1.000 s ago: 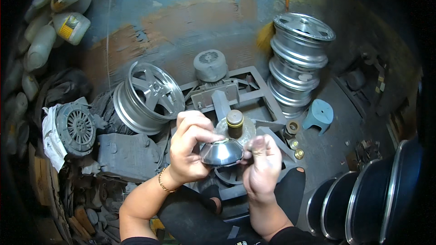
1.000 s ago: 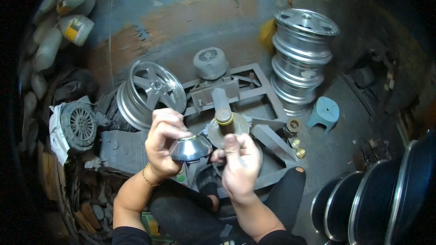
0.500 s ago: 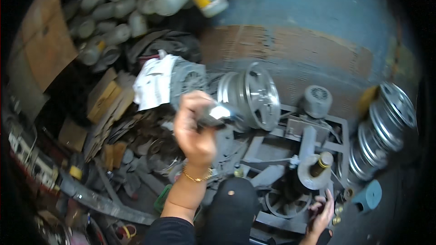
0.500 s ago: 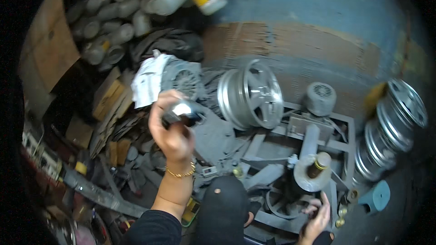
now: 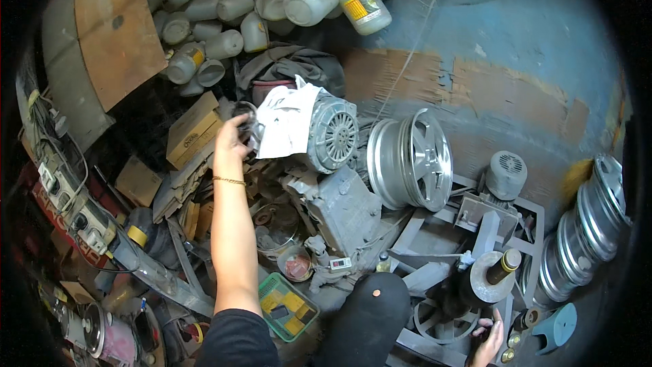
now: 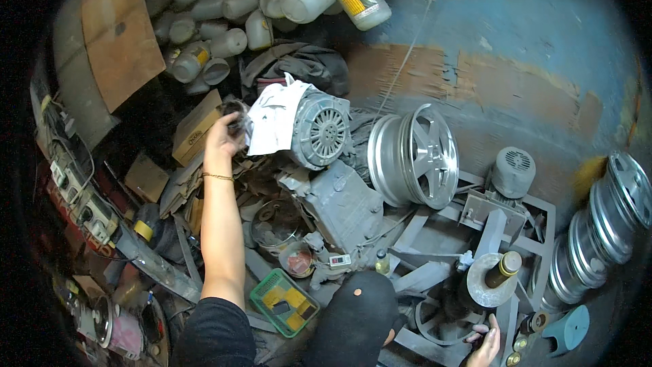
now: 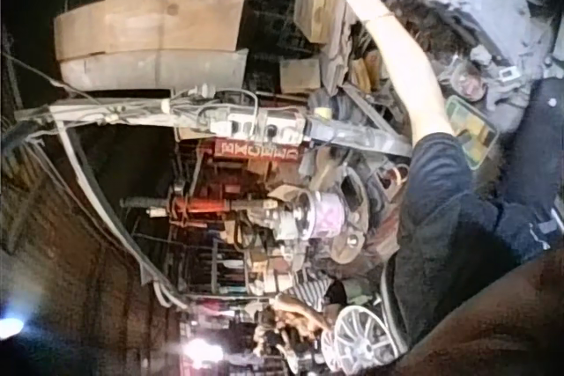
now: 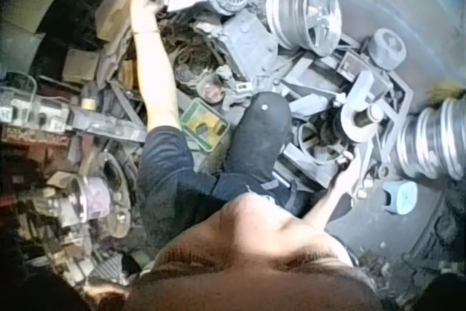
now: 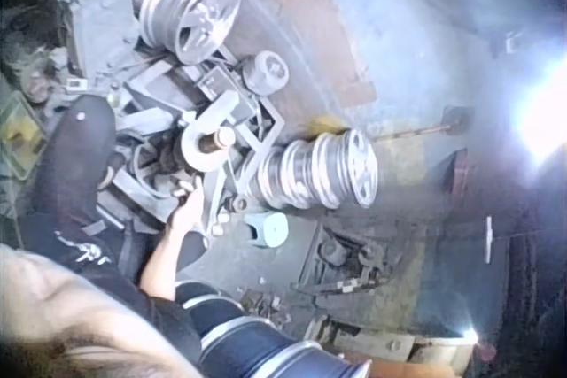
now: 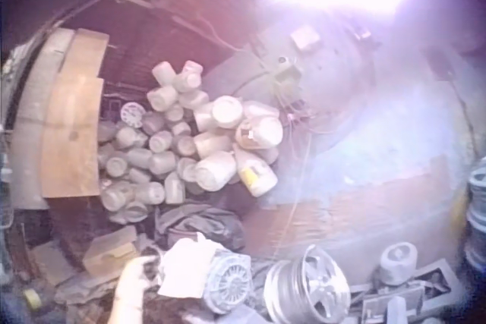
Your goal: The person assembles small mechanical components on a bench-mounted machine. They place a metal cap onto a central spindle, wipe it with a white cloth, and then wrap a yellow tape around the spindle. The person handles the parts by hand and uses a cloth for cleaning.
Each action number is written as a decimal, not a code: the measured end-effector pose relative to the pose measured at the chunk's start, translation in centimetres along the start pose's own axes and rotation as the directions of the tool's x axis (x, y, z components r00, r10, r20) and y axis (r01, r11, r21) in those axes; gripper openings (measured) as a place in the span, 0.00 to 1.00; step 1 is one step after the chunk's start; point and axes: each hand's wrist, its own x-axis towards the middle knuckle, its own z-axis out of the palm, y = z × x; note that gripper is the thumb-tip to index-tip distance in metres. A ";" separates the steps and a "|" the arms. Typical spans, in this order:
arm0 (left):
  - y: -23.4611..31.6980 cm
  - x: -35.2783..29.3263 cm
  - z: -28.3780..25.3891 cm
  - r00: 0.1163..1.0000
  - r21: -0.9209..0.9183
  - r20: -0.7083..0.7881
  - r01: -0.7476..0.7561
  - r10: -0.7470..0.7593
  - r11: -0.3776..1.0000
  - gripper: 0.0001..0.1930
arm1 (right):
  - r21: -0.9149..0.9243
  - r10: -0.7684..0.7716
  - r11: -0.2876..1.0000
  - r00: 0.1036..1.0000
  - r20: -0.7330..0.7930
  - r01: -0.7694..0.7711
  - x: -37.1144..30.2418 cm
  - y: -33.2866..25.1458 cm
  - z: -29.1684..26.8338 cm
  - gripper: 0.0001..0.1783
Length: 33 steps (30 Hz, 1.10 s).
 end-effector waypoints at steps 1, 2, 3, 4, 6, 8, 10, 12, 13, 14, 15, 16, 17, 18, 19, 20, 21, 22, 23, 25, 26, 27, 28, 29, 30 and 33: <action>-0.4 0.5 0.0 1.000 -0.008 0.011 0.007 -0.007 1.000 0.09 | 0.003 0.008 1.000 1.000 0.013 -0.008 -0.1 -0.3 0.4 0.24; -0.7 0.9 0.1 1.000 -0.010 0.016 0.000 0.000 1.000 0.08 | -0.006 0.014 1.000 1.000 0.019 -0.014 -0.2 -0.6 0.7 0.24; -1.0 1.4 0.3 0.992 -0.110 0.100 0.084 -0.073 0.990 0.07 | -0.015 0.019 1.000 1.000 0.022 -0.018 -0.3 -0.8 1.0 0.24; -1.3 1.7 0.4 0.995 -0.116 0.091 0.045 -0.034 0.992 0.07 | -0.025 0.024 0.999 0.999 0.022 -0.023 -0.4 -1.1 1.2 0.24; -1.6 2.4 0.7 0.996 -0.119 0.080 0.049 -0.039 0.992 0.08 | -0.052 0.013 0.999 1.000 0.019 -0.012 -0.6 -1.5 1.6 0.24; -1.4 3.1 1.0 0.999 -0.047 0.036 0.029 -0.027 0.998 0.09 | -0.066 0.009 0.998 1.000 0.015 -0.008 -0.8 -1.6 1.8 0.24; -0.9 3.8 1.4 1.000 0.009 -0.022 0.008 -0.008 1.000 0.09 | -0.060 0.009 0.998 1.000 0.008 -0.008 -1.0 -1.7 1.8 0.24; 0.2 4.6 2.1 0.997 -0.016 -0.049 -0.058 0.057 0.998 0.10 | -0.031 -0.008 0.999 1.000 0.005 0.009 -1.2 -1.7 1.7 0.24; 0.9 5.1 2.7 0.993 -0.114 0.026 -0.112 0.115 0.987 0.10 | -0.017 -0.019 1.000 1.000 0.000 0.019 -1.2 -1.7 1.6 0.23; 1.9 5.5 3.6 0.985 -0.220 0.084 -0.129 0.151 0.967 0.10 | -0.017 -0.010 1.000 1.000 -0.014 0.010 -1.1 -1.8 1.4 0.23; 3.1 5.7 4.6 0.966 -0.209 0.101 -0.215 0.239 0.954 0.10 | -0.018 -0.001 1.000 1.000 -0.027 0.000 -1.1 -1.9 1.3 0.23; 4.7 5.8 5.8 0.943 -0.212 0.118 -0.282 0.311 0.936 0.10 | -0.018 0.008 1.000 0.999 -0.040 -0.009 -1.1 -2.1 1.1 0.23; 6.3 5.7 7.3 0.930 -0.241 0.154 -0.292 0.334 0.926 0.10 | -0.009 -0.010 1.000 1.000 -0.022 0.010 -1.0 -2.2 1.0 0.23; 8.2 5.3 8.8 0.921 -0.258 0.165 -0.306 0.354 0.916 0.10 | 0.001 -0.028 1.000 1.000 -0.004 0.028 -0.9 -2.4 1.0 0.22; 10.2 4.5 10.4 0.888 -0.276 0.221 -0.341 0.404 0.899 0.10 | 0.013 -0.045 0.999 0.999 0.012 0.044 -0.9 -2.6 1.0 0.22; 12.0 3.3 11.9 0.868 -0.276 0.229 -0.375 0.440 0.885 0.10 | -0.043 -0.078 0.996 0.997 0.006 0.078 -0.9 -2.8 1.3 0.21; 13.6 1.7 13.2 0.776 -0.274 0.331 -0.465 0.537 0.842 0.10 | -0.100 -0.112 0.989 0.994 0.000 0.111 -0.9 -3.1 1.6 0.21; 15.2 -0.2 14.3 0.691 -0.258 0.391 -0.552 0.608 0.793 0.11 | -0.157 -0.146 0.977 0.989 -0.006 0.143 -0.7 -3.5 2.1 0.20; 16.3 -2.4 15.1 0.609 -0.265 0.481 -0.585 0.631 0.767 0.11 | -0.233 -0.257 0.937 0.965 0.048 0.261 -0.8 -4.3 2.4 0.19; 17.3 -7.2 15.9 0.479 -0.242 0.650 -0.606 0.590 0.758 0.13 | -0.255 -0.426 0.861 0.898 0.112 0.440 -0.7 -6.1 3.9 0.21; 17.0 -9.6 16.0 0.354 -0.263 0.773 -0.576 0.526 0.774 0.14 | -0.297 -0.487 0.812 0.863 0.131 0.503 -0.5 -7.6 4.8 0.20; 16.2 -11.9 16.5 0.294 -0.249 0.826 -0.576 0.481 0.779 0.16 | -0.330 -0.611 0.699 0.770 0.185 0.634 -0.1 -9.5 5.3 0.19; 15.3 -14.0 17.0 0.139 -0.286 0.897 -0.545 0.421 0.788 0.17 | -0.358 -0.711 0.564 0.658 0.249 0.744 0.3 -11.7 6.0 0.18; 13.1 -15.8 18.0 0.065 -0.344 0.893 -0.541 0.446 0.767 0.17 | -0.270 -0.785 0.507 0.568 0.247 0.818 0.5 -14.0 6.9 0.18; 10.9 -17.5 19.0 0.017 -0.351 0.910 -0.498 0.413 0.793 0.19 | -0.186 -0.850 0.435 0.470 0.238 0.881 0.8 -16.3 7.8 0.18; 4.2 -22.2 20.6 -0.062 -0.301 0.944 -0.564 0.325 0.768 0.31 | -0.081 -0.915 0.247 0.260 0.310 0.966 1.7 -22.6 10.2 0.22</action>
